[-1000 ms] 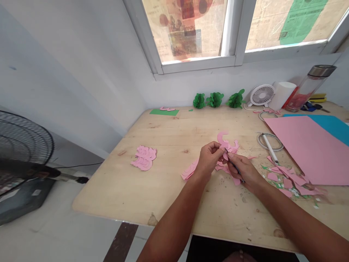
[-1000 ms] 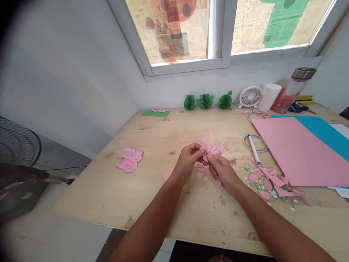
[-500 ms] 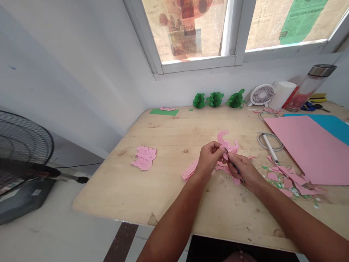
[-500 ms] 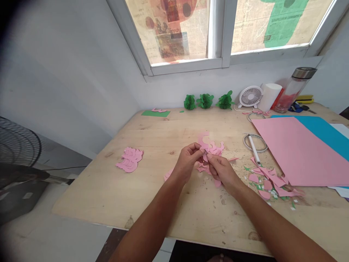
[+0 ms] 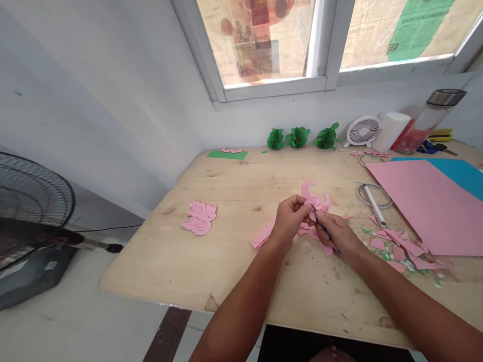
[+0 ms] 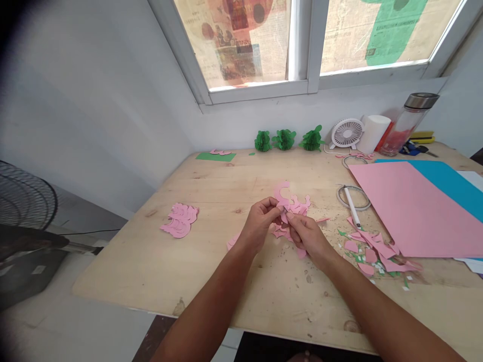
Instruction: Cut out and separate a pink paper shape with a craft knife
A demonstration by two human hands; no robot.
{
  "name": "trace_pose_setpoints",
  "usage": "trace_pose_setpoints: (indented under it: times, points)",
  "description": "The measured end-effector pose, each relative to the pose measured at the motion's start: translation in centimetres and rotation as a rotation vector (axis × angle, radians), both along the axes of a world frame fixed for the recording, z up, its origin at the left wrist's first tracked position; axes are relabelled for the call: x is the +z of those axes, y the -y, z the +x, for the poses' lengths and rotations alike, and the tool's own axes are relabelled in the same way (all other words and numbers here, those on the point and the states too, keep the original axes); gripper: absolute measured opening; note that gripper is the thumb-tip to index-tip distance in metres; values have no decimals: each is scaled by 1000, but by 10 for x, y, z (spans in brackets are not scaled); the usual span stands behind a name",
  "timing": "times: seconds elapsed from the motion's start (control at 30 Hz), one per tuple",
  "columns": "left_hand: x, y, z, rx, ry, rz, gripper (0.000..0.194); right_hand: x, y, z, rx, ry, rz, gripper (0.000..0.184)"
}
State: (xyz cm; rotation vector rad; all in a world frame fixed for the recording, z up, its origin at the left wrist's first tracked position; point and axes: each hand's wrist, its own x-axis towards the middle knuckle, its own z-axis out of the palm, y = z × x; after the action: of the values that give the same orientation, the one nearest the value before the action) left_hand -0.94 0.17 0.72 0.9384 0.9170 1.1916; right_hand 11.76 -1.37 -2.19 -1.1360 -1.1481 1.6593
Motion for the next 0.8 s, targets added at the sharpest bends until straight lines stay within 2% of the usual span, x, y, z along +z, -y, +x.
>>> trace_pose_setpoints:
  times: [0.8]
  points:
    - [2, 1, 1, 7, 13, 7, 15, -3, -1, 1, -7, -20, -17, 40]
